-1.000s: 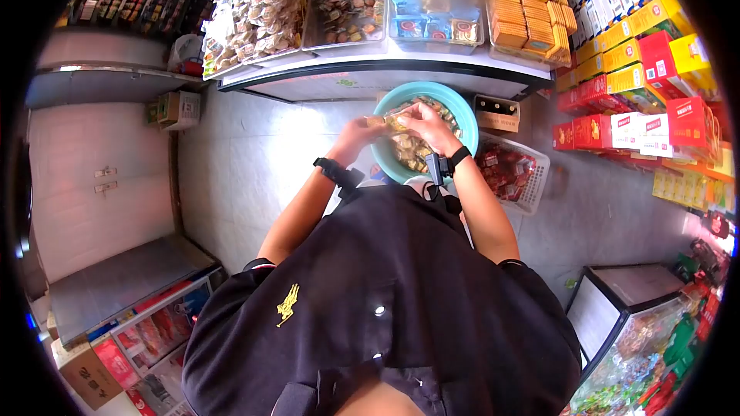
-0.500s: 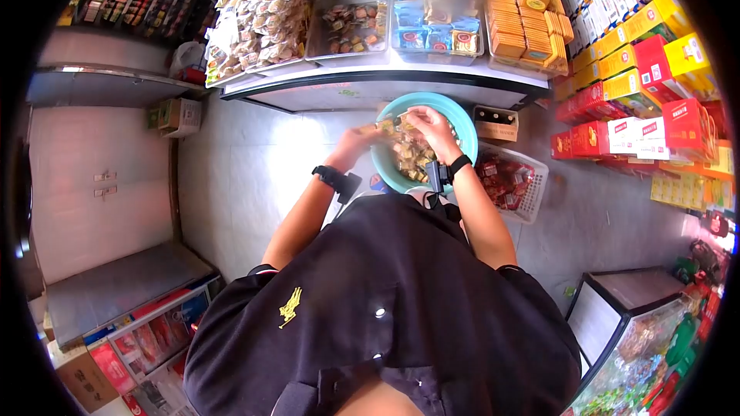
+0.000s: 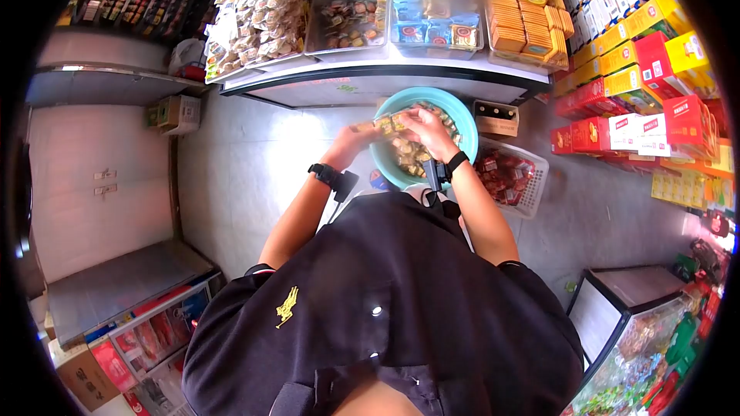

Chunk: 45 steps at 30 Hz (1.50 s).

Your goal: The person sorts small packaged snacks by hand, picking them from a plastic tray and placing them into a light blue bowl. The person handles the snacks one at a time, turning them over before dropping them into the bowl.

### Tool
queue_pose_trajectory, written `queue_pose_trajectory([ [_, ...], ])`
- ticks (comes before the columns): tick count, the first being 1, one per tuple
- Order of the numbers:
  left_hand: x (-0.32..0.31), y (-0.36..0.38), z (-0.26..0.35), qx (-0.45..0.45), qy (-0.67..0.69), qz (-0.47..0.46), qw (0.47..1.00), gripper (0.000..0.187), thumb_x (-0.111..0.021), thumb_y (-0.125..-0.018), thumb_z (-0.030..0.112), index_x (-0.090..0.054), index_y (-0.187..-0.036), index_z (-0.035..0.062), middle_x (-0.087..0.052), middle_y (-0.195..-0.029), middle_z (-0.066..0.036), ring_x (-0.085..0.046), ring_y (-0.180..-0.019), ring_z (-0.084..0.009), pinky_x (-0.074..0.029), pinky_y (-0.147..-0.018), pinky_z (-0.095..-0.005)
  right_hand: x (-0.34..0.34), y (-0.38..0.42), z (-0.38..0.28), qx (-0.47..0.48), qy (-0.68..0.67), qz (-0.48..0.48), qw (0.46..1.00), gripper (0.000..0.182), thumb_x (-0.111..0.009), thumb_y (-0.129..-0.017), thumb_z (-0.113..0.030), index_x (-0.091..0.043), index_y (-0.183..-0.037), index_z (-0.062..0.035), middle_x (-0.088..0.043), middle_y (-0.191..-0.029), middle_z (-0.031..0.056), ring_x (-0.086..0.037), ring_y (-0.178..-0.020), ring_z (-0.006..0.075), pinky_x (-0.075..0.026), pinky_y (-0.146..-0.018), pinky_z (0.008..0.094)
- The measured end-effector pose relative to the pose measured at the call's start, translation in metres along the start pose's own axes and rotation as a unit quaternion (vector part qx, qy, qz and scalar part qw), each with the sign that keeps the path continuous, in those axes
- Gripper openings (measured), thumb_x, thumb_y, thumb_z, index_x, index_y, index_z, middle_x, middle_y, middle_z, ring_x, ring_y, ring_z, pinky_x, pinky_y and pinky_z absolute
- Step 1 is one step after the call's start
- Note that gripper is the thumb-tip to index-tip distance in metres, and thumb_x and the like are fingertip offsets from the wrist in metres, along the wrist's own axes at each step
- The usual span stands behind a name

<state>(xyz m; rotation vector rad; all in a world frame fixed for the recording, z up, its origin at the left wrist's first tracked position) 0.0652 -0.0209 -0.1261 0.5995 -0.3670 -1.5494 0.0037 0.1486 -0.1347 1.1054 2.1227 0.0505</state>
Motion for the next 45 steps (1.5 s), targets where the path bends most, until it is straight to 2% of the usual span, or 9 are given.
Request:
queue_pose_trajectory([
  [2,0.002,0.002,-0.001,-0.009,0.023,0.008,1.0,0.031,-0.068,-0.091,0.027,-0.068,-0.112,0.0036,-0.07,-0.098,-0.001,-0.063,-0.087,-0.0091,-0.049,-0.076,-0.0242,-0.003,0.0,0.002,-0.004,-0.006,-0.009,1.0,0.03,-0.058,-0.099,-0.02,-0.054,-0.12,0.0009,-0.06,-0.116,0.0093,-0.062,-0.107,0.0193,-0.055,-0.093,0.0366],
  [10,0.004,0.017,-0.016,0.036,0.082,0.031,0.995,0.034,-0.065,-0.093,0.026,-0.061,-0.12,0.0053,-0.068,-0.107,-0.003,-0.063,-0.095,-0.0114,-0.051,-0.083,-0.0268,-0.001,0.005,0.015,-0.038,-0.096,-0.051,0.993,0.036,-0.043,-0.104,-0.017,-0.045,-0.133,0.0039,-0.056,-0.128,0.0197,-0.062,-0.113,0.0302,-0.051,-0.1,0.0401],
  [14,0.011,0.017,-0.032,0.055,0.071,0.035,0.995,0.038,-0.058,-0.096,0.025,-0.057,-0.129,0.0058,-0.063,-0.123,-0.005,-0.059,-0.112,-0.0153,-0.047,-0.095,-0.0319,0.005,0.014,0.011,-0.032,-0.067,-0.053,0.996,0.034,-0.046,-0.101,-0.01,-0.046,-0.131,0.0039,-0.058,-0.123,0.0159,-0.06,-0.115,0.0277,-0.051,-0.1,0.0373],
  [20,0.018,-0.009,-0.061,0.038,0.15,0.01,0.988,0.031,-0.059,-0.096,0.024,-0.058,-0.122,0.0069,-0.065,-0.115,-0.004,-0.061,-0.103,-0.0144,-0.05,-0.089,-0.0324,0.037,0.027,-0.009,0.01,0.115,-0.009,0.993,0.036,-0.055,-0.087,0.004,-0.056,-0.123,-0.0015,-0.057,-0.125,0.0096,-0.06,-0.112,0.0171,-0.049,-0.093,0.0279],
  [23,0.006,-0.016,-0.057,0.025,0.167,0.001,0.986,0.026,-0.062,-0.095,0.024,-0.06,-0.117,0.0091,-0.066,-0.111,-0.003,-0.063,-0.098,-0.0133,-0.051,-0.087,-0.0318,0.047,0.043,-0.039,0.127,0.184,-0.006,0.975,0.033,-0.057,-0.085,0.004,-0.061,-0.117,-0.0032,-0.056,-0.129,0.0096,-0.06,-0.111,0.0165,-0.048,-0.092,0.0278],
  [30,-0.034,-0.01,-0.016,0.003,0.177,-0.042,0.983,0.022,-0.063,-0.095,0.022,-0.062,-0.113,0.0085,-0.068,-0.103,-0.002,-0.066,-0.092,-0.0143,-0.054,-0.08,-0.0298,0.071,0.087,-0.071,0.097,0.185,0.024,0.978,0.029,-0.043,-0.09,0.006,-0.066,-0.107,-0.001,-0.066,-0.116,0.0081,-0.064,-0.102,0.016,-0.054,-0.088,0.0314],
  [37,-0.056,-0.022,0.003,0.0,0.136,-0.038,0.99,0.023,-0.064,-0.095,0.023,-0.063,-0.112,0.0075,-0.068,-0.102,-0.002,-0.066,-0.089,-0.0121,-0.053,-0.077,-0.0268,0.055,0.136,-0.123,0.13,0.104,0.001,0.986,0.034,-0.044,-0.092,0.0,-0.062,-0.121,0.0014,-0.058,-0.131,0.0108,-0.059,-0.115,0.0179,-0.05,-0.096,0.0335],
  [42,-0.101,-0.013,0.038,0.009,0.046,-0.12,0.992,0.036,-0.067,-0.093,0.025,-0.058,-0.123,0.0066,-0.065,-0.116,-0.004,-0.061,-0.105,-0.0116,-0.05,-0.087,-0.0305,0.064,0.136,-0.125,0.126,0.101,0.011,0.987,0.035,-0.048,-0.097,-0.01,-0.057,-0.129,0.0015,-0.057,-0.133,0.0103,-0.058,-0.117,0.0168,-0.048,-0.097,0.032],
  [45,-0.122,-0.005,0.06,-0.004,0.0,-0.139,0.99,0.037,-0.068,-0.092,0.024,-0.059,-0.123,0.0058,-0.066,-0.115,-0.004,-0.063,-0.102,-0.0128,-0.051,-0.085,-0.0295,0.067,0.126,-0.113,0.118,0.14,-0.002,0.983,0.037,-0.05,-0.1,-0.019,-0.055,-0.13,0.0022,-0.055,-0.135,0.0106,-0.056,-0.12,0.0181,-0.048,-0.098,0.0334],
])
Point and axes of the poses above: each hand's wrist, its own y-axis away from the middle knuckle, its own x-axis out of the back of the hand, z = x × y, the point moved 8 cm from there along -y, towards the middle knuckle
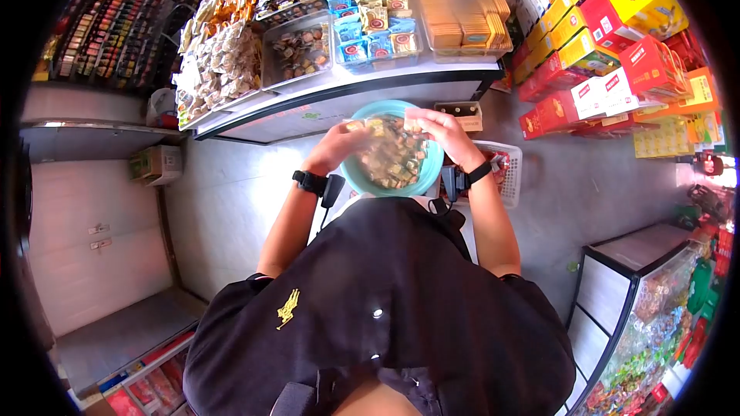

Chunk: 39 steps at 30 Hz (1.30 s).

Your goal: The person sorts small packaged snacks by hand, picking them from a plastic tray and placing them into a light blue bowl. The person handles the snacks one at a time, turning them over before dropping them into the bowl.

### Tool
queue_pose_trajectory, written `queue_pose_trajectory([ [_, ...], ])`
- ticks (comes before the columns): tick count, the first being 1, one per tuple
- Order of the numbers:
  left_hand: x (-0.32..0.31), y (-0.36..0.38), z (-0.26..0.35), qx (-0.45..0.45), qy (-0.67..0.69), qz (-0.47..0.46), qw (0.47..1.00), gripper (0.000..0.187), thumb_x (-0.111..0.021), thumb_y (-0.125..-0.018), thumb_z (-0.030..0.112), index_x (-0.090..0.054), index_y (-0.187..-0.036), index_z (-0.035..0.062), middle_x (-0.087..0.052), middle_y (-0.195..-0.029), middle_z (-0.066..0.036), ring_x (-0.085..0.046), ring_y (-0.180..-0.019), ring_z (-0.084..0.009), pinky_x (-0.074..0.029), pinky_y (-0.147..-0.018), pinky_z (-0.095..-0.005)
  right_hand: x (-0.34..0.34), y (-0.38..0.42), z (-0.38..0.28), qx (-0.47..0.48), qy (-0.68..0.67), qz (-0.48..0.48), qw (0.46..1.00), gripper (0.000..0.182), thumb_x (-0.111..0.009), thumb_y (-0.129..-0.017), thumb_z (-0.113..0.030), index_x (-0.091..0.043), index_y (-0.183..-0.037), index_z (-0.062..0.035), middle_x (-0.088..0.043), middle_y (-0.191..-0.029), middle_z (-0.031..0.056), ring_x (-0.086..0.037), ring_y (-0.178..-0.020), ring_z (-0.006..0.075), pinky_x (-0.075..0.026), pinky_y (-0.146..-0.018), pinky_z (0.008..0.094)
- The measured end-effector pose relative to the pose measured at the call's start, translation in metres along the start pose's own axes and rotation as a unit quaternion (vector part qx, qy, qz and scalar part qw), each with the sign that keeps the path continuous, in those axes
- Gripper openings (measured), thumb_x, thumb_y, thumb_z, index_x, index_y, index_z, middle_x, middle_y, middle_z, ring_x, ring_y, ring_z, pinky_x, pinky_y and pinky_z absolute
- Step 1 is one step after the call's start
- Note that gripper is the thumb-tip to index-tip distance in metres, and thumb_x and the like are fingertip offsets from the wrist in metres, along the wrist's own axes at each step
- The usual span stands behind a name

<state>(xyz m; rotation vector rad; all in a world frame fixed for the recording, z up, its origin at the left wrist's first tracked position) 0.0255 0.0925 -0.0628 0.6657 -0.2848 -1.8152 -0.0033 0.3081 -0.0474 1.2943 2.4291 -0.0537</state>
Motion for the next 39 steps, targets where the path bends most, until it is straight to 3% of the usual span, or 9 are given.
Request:
queue_pose_trajectory([
  [2,-0.018,0.006,0.02,-0.023,-0.01,-0.015,1.0,0.034,-0.069,-0.091,0.022,-0.061,-0.119,0.0036,-0.067,-0.109,-0.003,-0.064,-0.093,-0.0119,-0.052,-0.08,-0.0265,-0.008,-0.003,0.004,-0.005,0.038,-0.006,0.999,0.042,-0.053,-0.101,-0.028,-0.055,-0.131,0.002,-0.058,-0.129,0.0091,-0.056,-0.117,0.0155,-0.049,-0.096,0.0319],
  [4,-0.031,0.01,0.033,-0.042,-0.032,-0.015,0.998,0.032,-0.07,-0.09,0.021,-0.063,-0.116,0.0026,-0.068,-0.105,-0.003,-0.065,-0.089,-0.0109,-0.052,-0.077,-0.0251,-0.025,-0.007,0.002,-0.018,0.028,-0.02,0.999,0.037,-0.06,-0.097,-0.025,-0.06,-0.123,0.0015,-0.064,-0.112,0.0025,-0.059,-0.101,0.0088,-0.048,-0.088,0.0251],
  [10,-0.043,0.018,0.044,-0.052,-0.057,-0.018,0.997,0.029,-0.071,-0.089,0.015,-0.061,-0.114,0.002,-0.068,-0.098,-0.002,-0.063,-0.083,-0.0089,-0.051,-0.071,-0.0244,-0.029,-0.018,0.02,-0.064,0.039,0.009,0.997,0.033,-0.063,-0.096,-0.026,-0.062,-0.116,-0.0004,-0.062,-0.096,-0.0038,-0.056,-0.086,0.004,-0.047,-0.077,0.0222],
  [15,-0.027,0.022,0.035,-0.042,0.079,-0.028,0.996,0.028,-0.064,-0.092,0.011,-0.054,-0.118,0.0025,-0.064,-0.1,-0.003,-0.064,-0.084,-0.0125,-0.051,-0.071,-0.0267,-0.018,-0.017,0.021,-0.055,-0.02,0.043,0.997,0.033,-0.061,-0.096,-0.03,-0.059,-0.118,-0.0061,-0.059,-0.096,-0.0055,-0.055,-0.083,0.0042,-0.046,-0.077,0.0219],
  [18,-0.021,0.034,0.039,-0.06,0.112,-0.053,0.99,0.026,-0.061,-0.095,0.013,-0.053,-0.117,0.0044,-0.062,-0.106,-0.003,-0.063,-0.094,-0.014,-0.052,-0.079,-0.0303,-0.017,-0.018,0.03,-0.078,-0.097,0.043,0.991,0.033,-0.056,-0.1,-0.028,-0.054,-0.125,-0.0073,-0.061,-0.116,-0.0004,-0.058,-0.099,0.0074,-0.048,-0.085,0.0264],
  [22,-0.023,0.051,0.048,-0.1,0.125,-0.086,0.983,0.05,-0.058,-0.097,0.02,-0.042,-0.14,-0.0018,-0.059,-0.123,-0.008,-0.057,-0.114,-0.0183,-0.045,-0.099,-0.034,-0.041,-0.021,0.018,-0.071,-0.21,-0.03,0.975,0.036,-0.055,-0.1,-0.026,-0.051,-0.13,-0.0069,-0.063,-0.115,0.0015,-0.06,-0.103,0.0087,-0.046,-0.075,0.0238],
  [23,-0.027,0.056,0.049,-0.085,0.127,-0.112,0.982,0.055,-0.058,-0.098,0.022,-0.039,-0.144,-0.0012,-0.057,-0.129,-0.008,-0.054,-0.118,-0.0183,-0.041,-0.103,-0.0346,-0.04,-0.018,0.02,-0.088,-0.215,0.01,0.972,0.035,-0.057,-0.099,-0.026,-0.054,-0.127,-0.0062,-0.064,-0.11,0.0006,-0.059,-0.092,0.0082,-0.044,-0.071,0.0232],
  [27,-0.02,0.062,0.047,-0.076,0.165,-0.111,0.977,0.048,-0.055,-0.099,0.02,-0.044,-0.14,-0.0033,-0.058,-0.129,-0.009,-0.056,-0.116,-0.0182,-0.043,-0.102,-0.0346,-0.057,-0.025,0.009,-0.068,-0.182,-0.052,0.98,0.034,-0.06,-0.096,-0.026,-0.058,-0.122,-0.0043,-0.063,-0.098,-0.0021,-0.051,-0.074,0.0067,-0.037,-0.063,0.0218],
  [39,0.057,0.106,0.039,-0.077,0.081,-0.083,0.99,0.044,-0.055,-0.099,0.016,-0.046,-0.138,-0.0008,-0.058,-0.13,-0.007,-0.057,-0.112,-0.0148,-0.047,-0.093,-0.0304,-0.158,-0.053,0.025,-0.102,-0.106,-0.05,0.988,0.034,-0.058,-0.099,-0.026,-0.058,-0.127,-0.0074,-0.055,-0.088,-0.0085,-0.042,-0.069,0.0015,-0.029,-0.057,0.0172],
])
Point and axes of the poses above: each hand's wrist, its own y-axis away from the middle knuckle, its own x-axis out of the back of the hand, z = x × y, the point moved 8 cm from there along -y, towards the middle knuckle
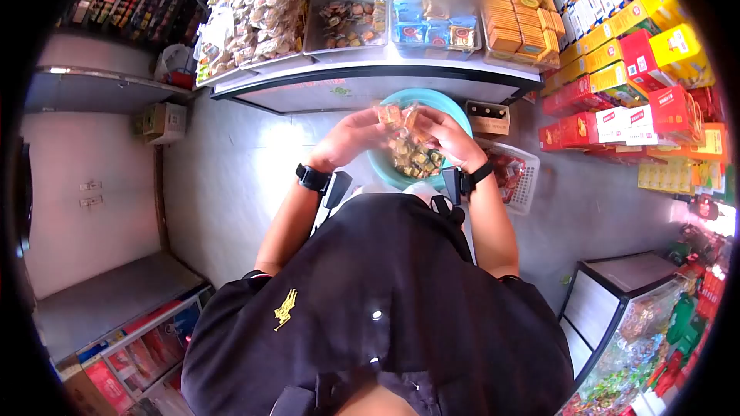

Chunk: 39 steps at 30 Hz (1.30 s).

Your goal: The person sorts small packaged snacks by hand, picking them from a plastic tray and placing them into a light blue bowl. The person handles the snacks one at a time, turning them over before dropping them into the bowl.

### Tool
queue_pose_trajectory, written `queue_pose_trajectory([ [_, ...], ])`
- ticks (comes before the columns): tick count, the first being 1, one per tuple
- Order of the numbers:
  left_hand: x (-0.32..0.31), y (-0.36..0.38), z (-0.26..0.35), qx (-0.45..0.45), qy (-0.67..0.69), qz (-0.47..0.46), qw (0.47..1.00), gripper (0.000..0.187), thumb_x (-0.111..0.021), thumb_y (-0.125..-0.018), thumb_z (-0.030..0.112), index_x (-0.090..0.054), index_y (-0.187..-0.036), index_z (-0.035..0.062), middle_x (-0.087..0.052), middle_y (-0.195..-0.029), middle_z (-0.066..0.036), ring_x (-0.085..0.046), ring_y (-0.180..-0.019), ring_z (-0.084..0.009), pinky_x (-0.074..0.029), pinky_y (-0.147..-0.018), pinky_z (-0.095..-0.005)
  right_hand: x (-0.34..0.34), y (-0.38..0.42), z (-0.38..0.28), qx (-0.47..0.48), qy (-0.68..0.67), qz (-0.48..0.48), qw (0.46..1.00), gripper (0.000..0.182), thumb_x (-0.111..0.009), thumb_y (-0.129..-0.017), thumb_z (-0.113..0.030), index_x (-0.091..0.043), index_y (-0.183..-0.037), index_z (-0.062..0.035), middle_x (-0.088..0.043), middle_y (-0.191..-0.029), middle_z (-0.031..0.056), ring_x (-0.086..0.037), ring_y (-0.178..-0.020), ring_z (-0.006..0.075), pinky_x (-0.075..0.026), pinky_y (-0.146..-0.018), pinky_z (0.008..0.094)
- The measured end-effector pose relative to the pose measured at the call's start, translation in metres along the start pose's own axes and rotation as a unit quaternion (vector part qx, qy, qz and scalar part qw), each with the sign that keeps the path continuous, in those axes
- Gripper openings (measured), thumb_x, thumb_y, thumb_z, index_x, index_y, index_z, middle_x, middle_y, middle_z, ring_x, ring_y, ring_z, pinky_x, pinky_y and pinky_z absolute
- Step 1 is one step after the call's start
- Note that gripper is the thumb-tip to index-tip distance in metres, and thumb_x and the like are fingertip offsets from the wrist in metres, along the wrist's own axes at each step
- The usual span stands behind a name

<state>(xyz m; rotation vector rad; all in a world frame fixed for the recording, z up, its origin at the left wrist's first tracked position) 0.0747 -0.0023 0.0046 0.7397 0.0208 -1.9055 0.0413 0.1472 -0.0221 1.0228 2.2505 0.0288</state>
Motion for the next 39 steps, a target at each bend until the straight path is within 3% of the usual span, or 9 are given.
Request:
queue_pose_trajectory([
  [10,0.057,0.051,0.0,0.002,-0.094,0.049,0.994,0.045,-0.06,-0.095,0.015,-0.05,-0.136,-0.001,-0.061,-0.126,-0.008,-0.057,-0.111,-0.014,-0.046,-0.096,-0.0309,-0.045,-0.05,0.038,-0.041,0.175,0.033,0.983,0.029,-0.063,-0.096,-0.029,-0.058,-0.114,-0.0066,-0.053,-0.082,-0.0084,-0.045,-0.068,-0.0006,-0.034,-0.058,0.0169],
  [15,0.066,0.048,-0.005,-0.01,-0.076,0.073,0.994,0.044,-0.067,-0.093,0.024,-0.055,-0.13,0.0032,-0.064,-0.114,-0.002,-0.059,-0.101,-0.0102,-0.05,-0.084,-0.0291,-0.05,-0.057,0.042,-0.042,0.229,0.034,0.972,0.029,-0.065,-0.095,-0.032,-0.058,-0.11,-0.0086,-0.052,-0.08,-0.0085,-0.046,-0.069,0.0002,-0.035,-0.058,0.0168],
  [19,0.071,0.034,-0.01,0.0,-0.036,0.1,0.994,0.037,-0.068,-0.093,0.023,-0.058,-0.123,0.0046,-0.064,-0.113,-0.002,-0.061,-0.104,-0.0123,-0.051,-0.084,-0.031,-0.04,-0.049,0.017,0.028,0.135,0.073,0.988,0.045,-0.06,-0.096,-0.016,-0.043,-0.136,-0.0033,-0.058,-0.111,0.0037,-0.054,-0.082,0.0058,-0.044,-0.066,0.0197],
  [20,0.073,0.031,-0.011,0.0,-0.038,0.108,0.993,0.036,-0.068,-0.092,0.023,-0.058,-0.123,0.005,-0.064,-0.113,-0.002,-0.06,-0.104,-0.0123,-0.051,-0.084,-0.0308,-0.029,-0.052,0.014,0.079,0.158,0.048,0.983,0.057,-0.056,-0.094,-0.005,-0.031,-0.145,-0.0031,-0.052,-0.13,0.0126,-0.058,-0.103,0.0141,-0.05,-0.083,0.027],
  [24,0.076,0.017,-0.01,-0.005,-0.044,0.12,0.992,0.035,-0.069,-0.092,0.023,-0.059,-0.121,0.0064,-0.064,-0.112,0.0,-0.06,-0.104,-0.0114,-0.05,-0.083,-0.0295,-0.034,-0.039,-0.015,0.112,0.087,0.026,0.99,0.061,-0.055,-0.092,0.003,-0.028,-0.146,-0.0019,-0.049,-0.136,0.0195,-0.054,-0.12,0.0226,-0.047,-0.1,0.0345],
  [25,0.073,0.018,-0.005,-0.003,-0.047,0.128,0.991,0.035,-0.069,-0.092,0.023,-0.059,-0.121,0.0065,-0.064,-0.112,0.0,-0.06,-0.103,-0.0112,-0.05,-0.083,-0.0292,-0.034,-0.038,-0.018,0.11,0.088,0.023,0.99,0.059,-0.056,-0.092,0.003,-0.03,-0.145,-0.0012,-0.05,-0.135,0.019,-0.055,-0.119,0.0221,-0.047,-0.1,0.0342],
  [26,0.068,0.019,0.003,-0.033,-0.046,0.15,0.987,0.035,-0.07,-0.09,0.02,-0.061,-0.115,-0.0039,-0.067,-0.102,-0.007,-0.065,-0.087,-0.0127,-0.052,-0.074,-0.0276,-0.034,-0.038,-0.02,0.108,0.087,0.021,0.99,0.057,-0.056,-0.092,0.002,-0.032,-0.143,-0.0005,-0.051,-0.134,0.0185,-0.055,-0.118,0.0216,-0.047,-0.099,0.0339],
  [29,0.053,0.023,0.021,-0.04,-0.08,0.154,0.984,0.034,-0.07,-0.09,0.019,-0.061,-0.114,-0.0035,-0.066,-0.102,-0.008,-0.065,-0.086,-0.013,-0.053,-0.073,-0.0273,-0.031,-0.04,-0.015,0.083,0.097,0.02,0.992,0.05,-0.059,-0.091,0.0,-0.039,-0.137,0.0001,-0.059,-0.125,0.0132,-0.058,-0.109,0.0157,-0.047,-0.095,0.0294],
  [39,0.063,0.026,0.015,-0.057,-0.054,0.138,0.987,0.036,-0.063,-0.095,0.023,-0.058,-0.122,0.0001,-0.064,-0.111,-0.005,-0.062,-0.101,-0.0146,-0.055,-0.079,-0.0297,-0.024,-0.05,-0.009,0.081,0.112,0.064,0.988,0.038,-0.066,-0.091,-0.009,-0.05,-0.124,0.0009,-0.066,-0.108,0.006,-0.061,-0.095,0.0079,-0.046,-0.076,0.0215],
])
Point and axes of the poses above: each hand's wrist, its own y-axis away from the middle knuckle, its own x-axis out of the back of the hand, z = x × y, the point moved 8 cm from there along -y, towards the middle knuckle
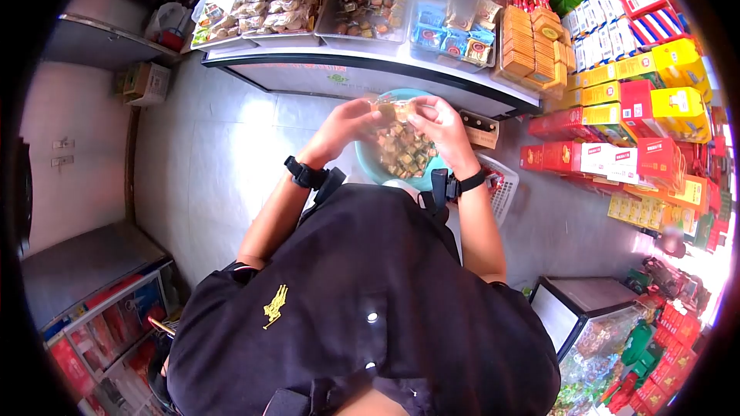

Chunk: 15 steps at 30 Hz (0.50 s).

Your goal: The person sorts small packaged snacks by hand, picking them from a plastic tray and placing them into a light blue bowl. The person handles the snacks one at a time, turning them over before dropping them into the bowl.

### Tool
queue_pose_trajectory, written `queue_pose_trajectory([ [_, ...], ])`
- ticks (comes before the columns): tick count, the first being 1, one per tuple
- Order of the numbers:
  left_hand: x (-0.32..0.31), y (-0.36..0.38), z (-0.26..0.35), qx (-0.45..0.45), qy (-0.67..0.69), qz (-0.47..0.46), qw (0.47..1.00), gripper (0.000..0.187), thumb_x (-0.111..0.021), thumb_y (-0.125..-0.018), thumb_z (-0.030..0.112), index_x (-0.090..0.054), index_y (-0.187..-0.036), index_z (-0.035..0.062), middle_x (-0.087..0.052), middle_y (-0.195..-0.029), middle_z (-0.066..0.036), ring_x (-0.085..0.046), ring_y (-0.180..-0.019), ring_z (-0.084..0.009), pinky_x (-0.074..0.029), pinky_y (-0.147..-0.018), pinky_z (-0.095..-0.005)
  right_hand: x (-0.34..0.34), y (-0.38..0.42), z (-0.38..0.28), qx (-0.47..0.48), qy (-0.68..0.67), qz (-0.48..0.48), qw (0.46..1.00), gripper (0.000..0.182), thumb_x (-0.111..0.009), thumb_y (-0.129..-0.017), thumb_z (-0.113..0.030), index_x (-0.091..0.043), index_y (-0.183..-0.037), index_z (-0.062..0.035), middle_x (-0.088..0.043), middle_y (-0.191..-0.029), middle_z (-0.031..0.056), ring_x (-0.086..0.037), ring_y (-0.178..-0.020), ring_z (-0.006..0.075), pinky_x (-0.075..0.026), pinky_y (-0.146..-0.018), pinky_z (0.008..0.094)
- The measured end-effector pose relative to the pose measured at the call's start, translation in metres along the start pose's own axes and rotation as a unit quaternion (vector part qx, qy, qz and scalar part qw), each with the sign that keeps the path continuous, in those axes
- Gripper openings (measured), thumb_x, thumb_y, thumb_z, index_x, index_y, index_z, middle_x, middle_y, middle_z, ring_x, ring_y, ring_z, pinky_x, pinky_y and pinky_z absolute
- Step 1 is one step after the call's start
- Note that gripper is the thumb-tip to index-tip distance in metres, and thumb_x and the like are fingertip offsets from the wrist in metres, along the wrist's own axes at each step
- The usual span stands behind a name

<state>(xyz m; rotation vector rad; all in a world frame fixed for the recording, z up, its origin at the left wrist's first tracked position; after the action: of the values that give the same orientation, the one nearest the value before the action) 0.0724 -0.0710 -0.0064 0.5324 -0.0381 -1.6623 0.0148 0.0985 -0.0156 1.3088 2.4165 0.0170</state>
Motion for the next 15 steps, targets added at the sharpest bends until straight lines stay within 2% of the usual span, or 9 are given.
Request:
queue_pose_trajectory([
  [2,0.005,0.0,-0.005,0.006,0.018,-0.008,1.0,0.035,-0.061,-0.097,0.021,-0.056,-0.126,0.0035,-0.062,-0.115,-0.003,-0.06,-0.103,-0.0127,-0.056,-0.078,-0.0289,-0.002,-0.002,-0.002,0.007,0.003,0.005,1.0,0.036,-0.067,-0.091,-0.01,-0.05,-0.122,0.0008,-0.067,-0.109,0.0064,-0.062,-0.093,0.0081,-0.047,-0.074,0.0212],
  [7,0.012,0.006,-0.006,0.001,0.045,0.005,0.999,0.031,-0.063,-0.095,0.019,-0.056,-0.121,0.0031,-0.062,-0.114,-0.003,-0.061,-0.1,-0.0121,-0.057,-0.075,-0.0286,-0.011,-0.002,-0.003,0.016,0.002,0.004,1.0,0.035,-0.067,-0.092,-0.008,-0.05,-0.121,0.0009,-0.067,-0.109,0.0067,-0.063,-0.094,0.0088,-0.048,-0.075,0.0214],
  [11,0.02,0.008,-0.008,-0.017,0.07,0.028,0.997,0.034,-0.071,-0.09,0.016,-0.052,-0.114,0.0024,-0.061,-0.11,-0.006,-0.061,-0.096,-0.0122,-0.057,-0.071,-0.0266,-0.021,-0.003,-0.005,0.021,0.025,-0.001,0.999,0.034,-0.067,-0.091,-0.007,-0.051,-0.12,0.001,-0.067,-0.109,0.0077,-0.063,-0.097,0.0103,-0.05,-0.082,0.0232],
  [15,0.028,0.011,-0.009,-0.019,0.034,0.064,0.997,0.042,-0.076,-0.085,0.016,-0.048,-0.112,0.002,-0.059,-0.107,-0.008,-0.062,-0.095,-0.0135,-0.057,-0.07,-0.0257,-0.03,-0.001,-0.006,0.017,0.053,-0.008,0.998,0.031,-0.068,-0.091,-0.008,-0.054,-0.117,0.0017,-0.066,-0.11,0.0084,-0.062,-0.1,0.0116,-0.05,-0.088,0.0251],
])
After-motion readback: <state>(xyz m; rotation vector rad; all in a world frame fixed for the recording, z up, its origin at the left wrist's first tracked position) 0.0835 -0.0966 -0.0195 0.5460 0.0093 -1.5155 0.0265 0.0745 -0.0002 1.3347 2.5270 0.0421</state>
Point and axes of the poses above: each hand's wrist, its own y-axis away from the middle knuckle, its own x-axis out of the back of the hand, z = x × y, the point moved 8 cm from there along -y, towards the middle knuckle
